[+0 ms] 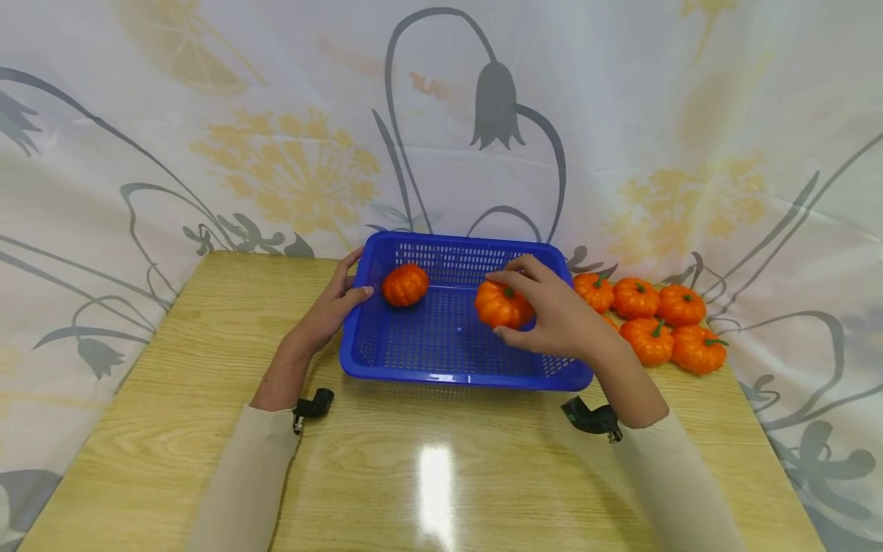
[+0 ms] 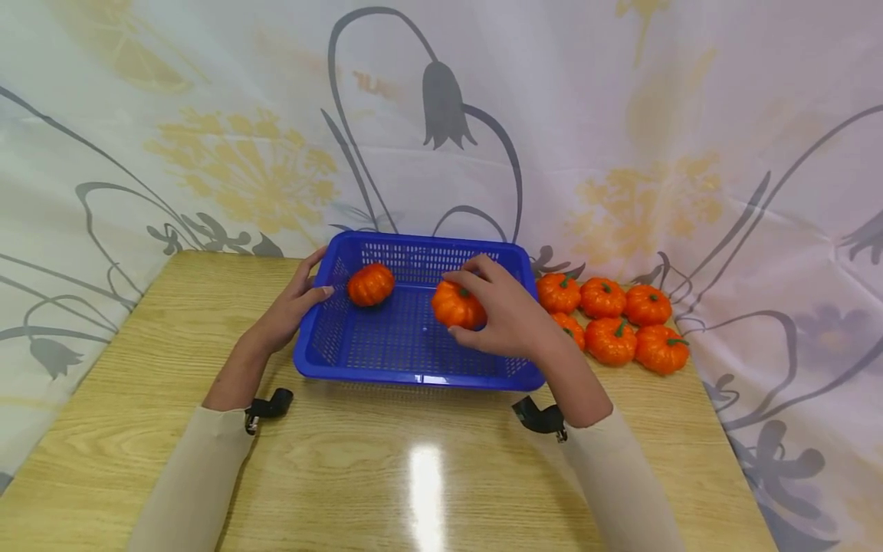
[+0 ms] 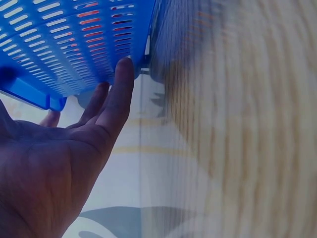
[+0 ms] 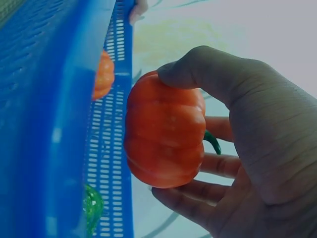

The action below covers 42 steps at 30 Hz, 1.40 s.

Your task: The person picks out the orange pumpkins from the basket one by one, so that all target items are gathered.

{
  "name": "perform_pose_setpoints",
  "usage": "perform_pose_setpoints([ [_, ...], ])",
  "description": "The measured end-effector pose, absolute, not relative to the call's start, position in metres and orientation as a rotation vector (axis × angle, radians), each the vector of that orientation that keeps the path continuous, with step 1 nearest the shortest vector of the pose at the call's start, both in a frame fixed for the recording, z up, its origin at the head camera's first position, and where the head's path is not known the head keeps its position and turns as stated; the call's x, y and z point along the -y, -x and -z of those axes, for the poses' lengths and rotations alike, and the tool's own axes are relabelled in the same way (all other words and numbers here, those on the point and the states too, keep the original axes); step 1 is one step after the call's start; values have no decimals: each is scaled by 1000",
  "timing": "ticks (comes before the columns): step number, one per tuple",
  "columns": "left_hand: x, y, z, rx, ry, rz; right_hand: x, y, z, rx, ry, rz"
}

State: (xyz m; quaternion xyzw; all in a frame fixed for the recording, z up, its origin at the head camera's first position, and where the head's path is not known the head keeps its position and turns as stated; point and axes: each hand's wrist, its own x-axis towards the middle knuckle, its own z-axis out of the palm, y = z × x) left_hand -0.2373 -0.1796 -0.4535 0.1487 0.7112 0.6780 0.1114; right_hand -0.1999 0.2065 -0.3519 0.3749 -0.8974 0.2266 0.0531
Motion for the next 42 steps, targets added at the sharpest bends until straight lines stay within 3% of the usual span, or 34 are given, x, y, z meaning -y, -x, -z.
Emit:
perform_pose_setpoints([
  [16, 178, 237, 452, -2091, -436, -1993, -231, 172, 364, 2639, -937, -790],
  [42, 177, 236, 450, -2084, -419, -1993, -263, 137, 377, 2511, -847, -798],
])
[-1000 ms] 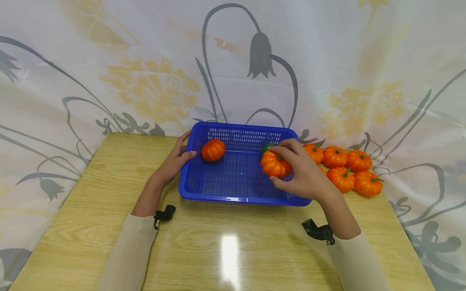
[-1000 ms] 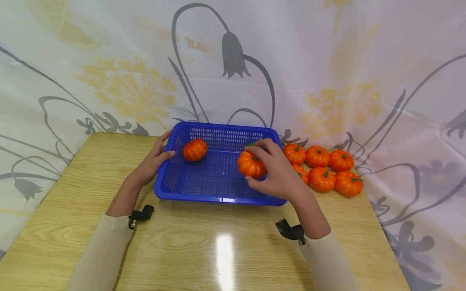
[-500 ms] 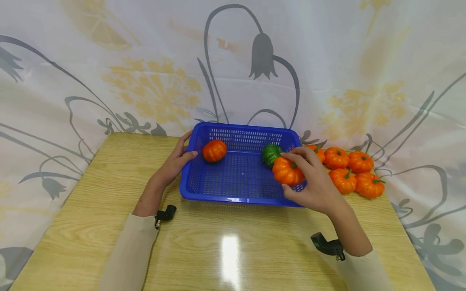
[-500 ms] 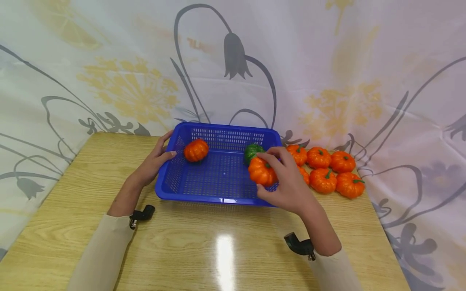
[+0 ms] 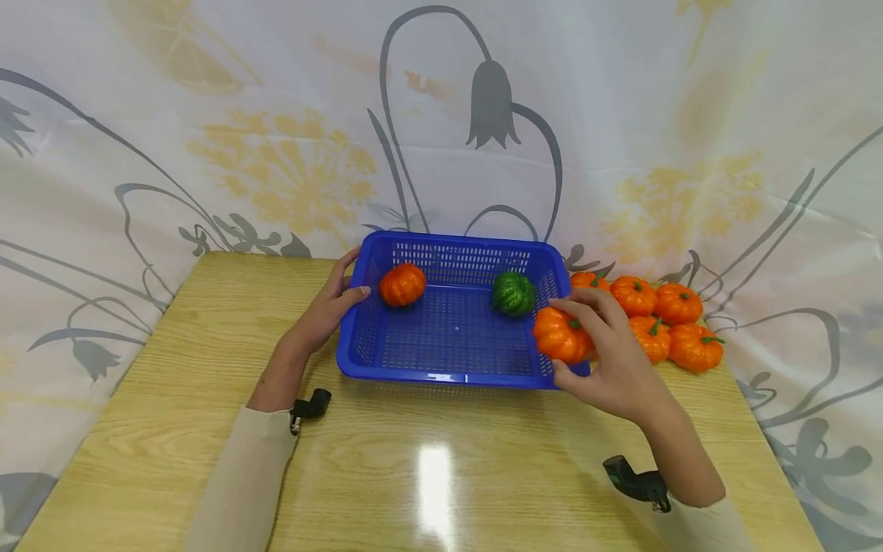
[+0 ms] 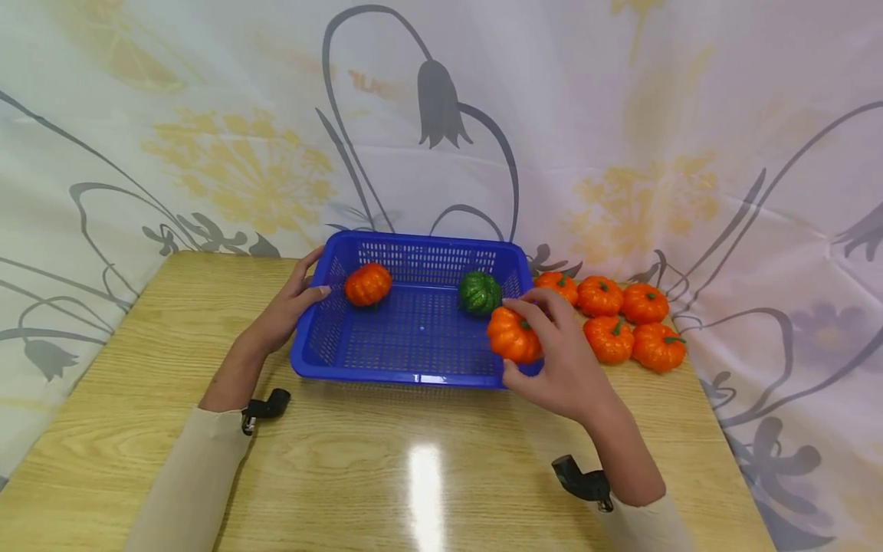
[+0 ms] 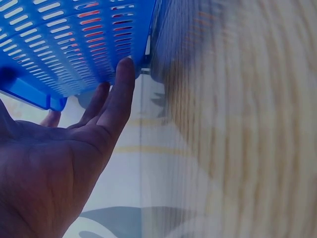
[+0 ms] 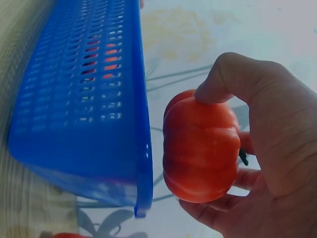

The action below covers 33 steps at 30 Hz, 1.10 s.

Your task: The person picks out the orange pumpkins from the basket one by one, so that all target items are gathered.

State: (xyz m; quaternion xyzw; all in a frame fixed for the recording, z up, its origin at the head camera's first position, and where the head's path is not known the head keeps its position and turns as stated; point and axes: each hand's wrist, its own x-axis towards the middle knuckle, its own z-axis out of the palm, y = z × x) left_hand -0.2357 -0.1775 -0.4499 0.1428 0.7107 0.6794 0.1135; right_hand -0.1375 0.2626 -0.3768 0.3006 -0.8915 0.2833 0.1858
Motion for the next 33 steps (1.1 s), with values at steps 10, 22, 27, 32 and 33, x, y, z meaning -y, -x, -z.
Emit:
perform_pose_setpoints([
  [10, 178, 236, 449, -2070, -426, -2004, -277, 126, 379, 2559, -790, -730],
  [22, 179, 235, 451, -2084, -428, -1993, -291, 118, 379, 2556, -766, -716],
  [27, 179, 235, 451, -2078, -430, -1998, -297, 116, 381, 2558, -758, -700],
  [32, 178, 236, 451, -2073, -429, -1997, -304, 115, 383, 2555, -739, -678],
  [33, 178, 236, 451, -2073, -428, -1997, -305, 114, 383, 2554, -734, -675],
])
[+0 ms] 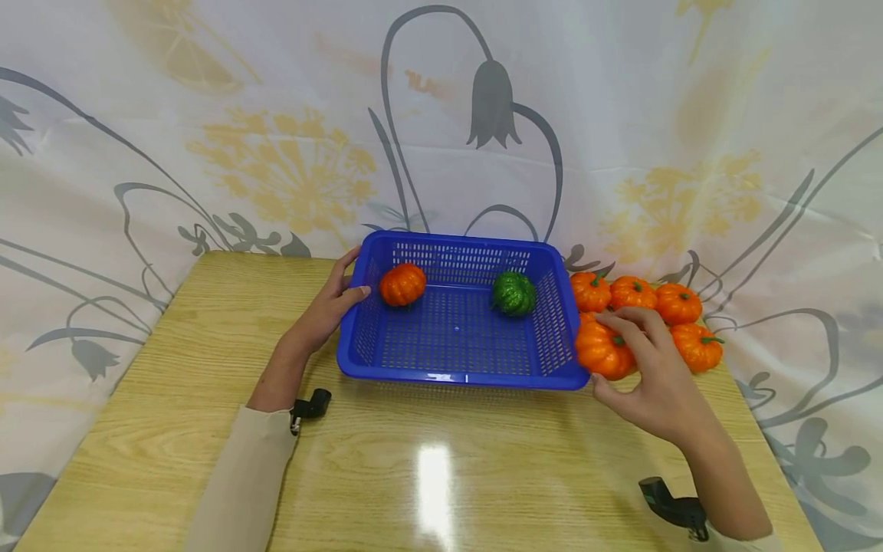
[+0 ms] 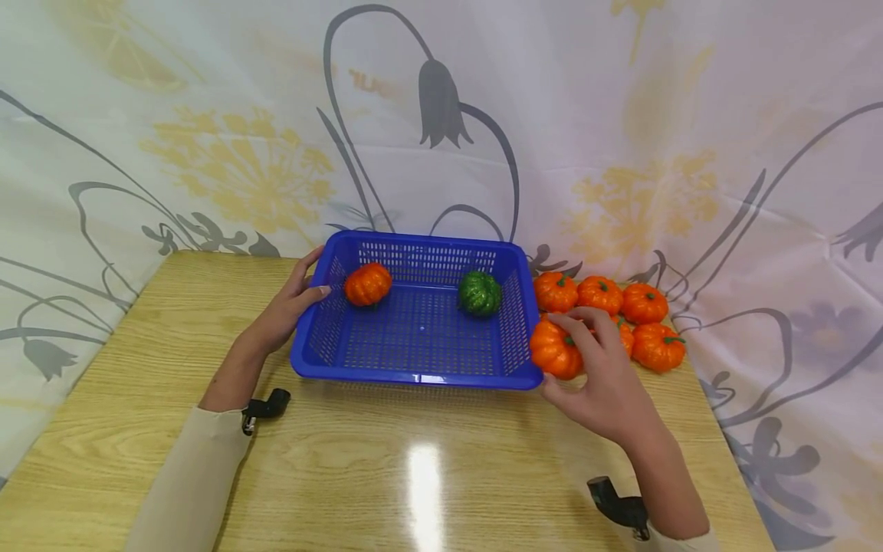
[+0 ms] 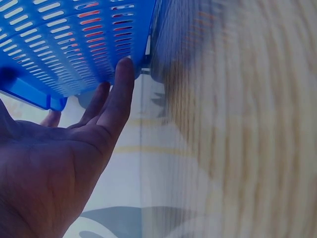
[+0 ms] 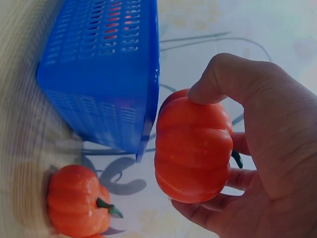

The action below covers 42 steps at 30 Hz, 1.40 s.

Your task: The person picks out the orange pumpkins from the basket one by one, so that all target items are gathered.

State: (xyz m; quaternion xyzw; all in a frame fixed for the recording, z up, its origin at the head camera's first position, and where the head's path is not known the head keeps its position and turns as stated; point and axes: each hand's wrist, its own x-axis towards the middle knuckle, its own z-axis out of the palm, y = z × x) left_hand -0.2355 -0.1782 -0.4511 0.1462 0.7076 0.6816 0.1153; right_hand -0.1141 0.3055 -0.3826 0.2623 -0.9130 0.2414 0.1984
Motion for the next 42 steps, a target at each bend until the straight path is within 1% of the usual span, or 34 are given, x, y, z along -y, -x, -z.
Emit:
perform_pose_setpoints([
  [14, 179, 235, 451, -2074, -429, -2004, -319, 105, 387, 2616, -659, -671],
  [34, 179, 238, 454, -2066, -432, -2005, -330, 103, 413, 2792, -702, -573],
  [42, 178, 238, 454, -2073, -437, -2011, -331, 105, 422, 2876, -669, -563],
])
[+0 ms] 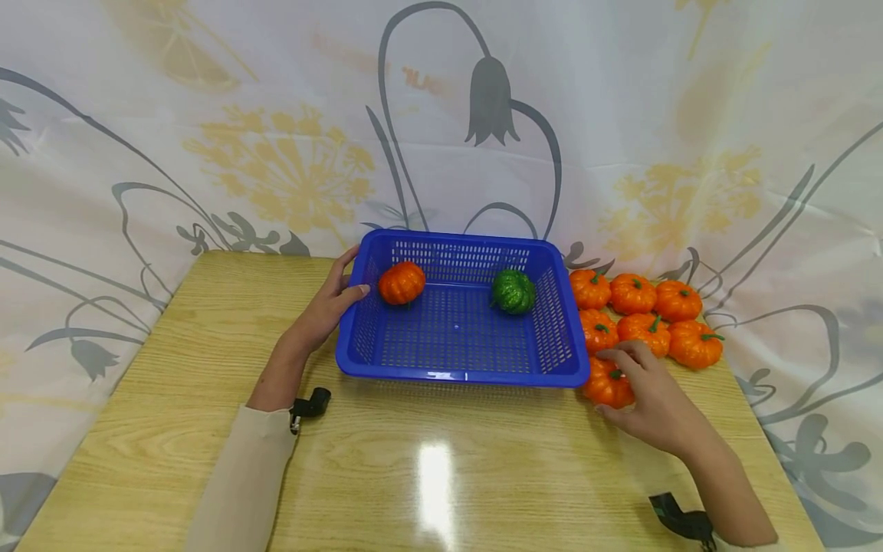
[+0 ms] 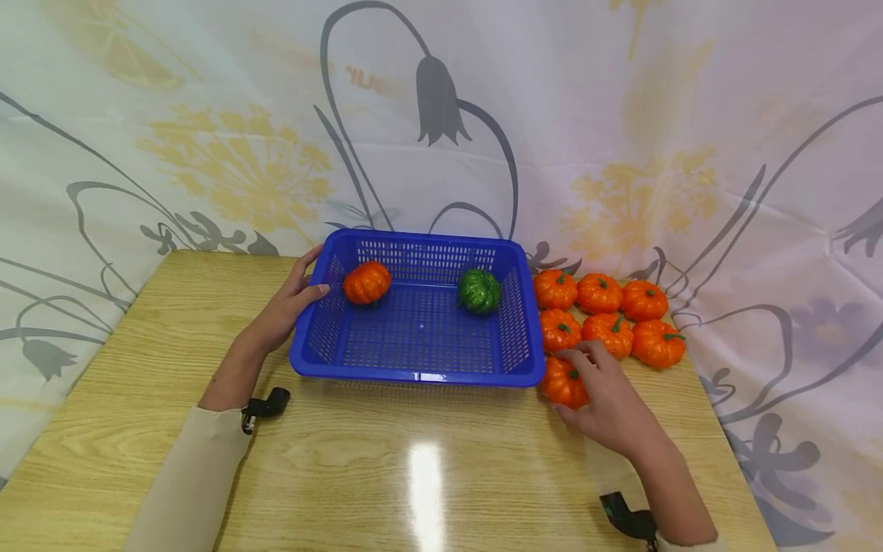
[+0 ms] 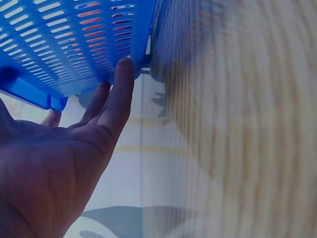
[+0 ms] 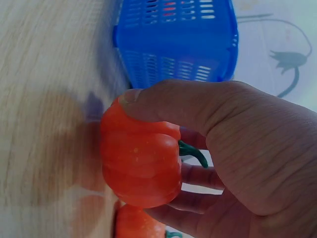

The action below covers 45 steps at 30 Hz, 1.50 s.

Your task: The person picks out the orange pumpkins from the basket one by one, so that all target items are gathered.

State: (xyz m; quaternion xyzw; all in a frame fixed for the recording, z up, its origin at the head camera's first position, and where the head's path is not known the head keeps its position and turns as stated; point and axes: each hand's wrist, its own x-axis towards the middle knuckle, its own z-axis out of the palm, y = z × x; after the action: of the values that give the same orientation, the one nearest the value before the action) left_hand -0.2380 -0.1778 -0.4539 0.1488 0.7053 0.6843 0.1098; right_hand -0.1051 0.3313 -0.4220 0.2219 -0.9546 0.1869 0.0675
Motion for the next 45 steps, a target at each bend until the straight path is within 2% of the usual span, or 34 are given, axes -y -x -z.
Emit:
perform_pose_setpoints([
  [20, 180, 235, 454, -2071, -423, -2003, -332, 108, 431, 2935, -621, -582],
  [27, 181, 235, 454, -2075, -431, -1997, -332, 108, 420, 2941, -602, -575],
  [45, 179, 237, 452, -2070, -439, -2004, -318, 110, 386, 2682, -800, -452],
])
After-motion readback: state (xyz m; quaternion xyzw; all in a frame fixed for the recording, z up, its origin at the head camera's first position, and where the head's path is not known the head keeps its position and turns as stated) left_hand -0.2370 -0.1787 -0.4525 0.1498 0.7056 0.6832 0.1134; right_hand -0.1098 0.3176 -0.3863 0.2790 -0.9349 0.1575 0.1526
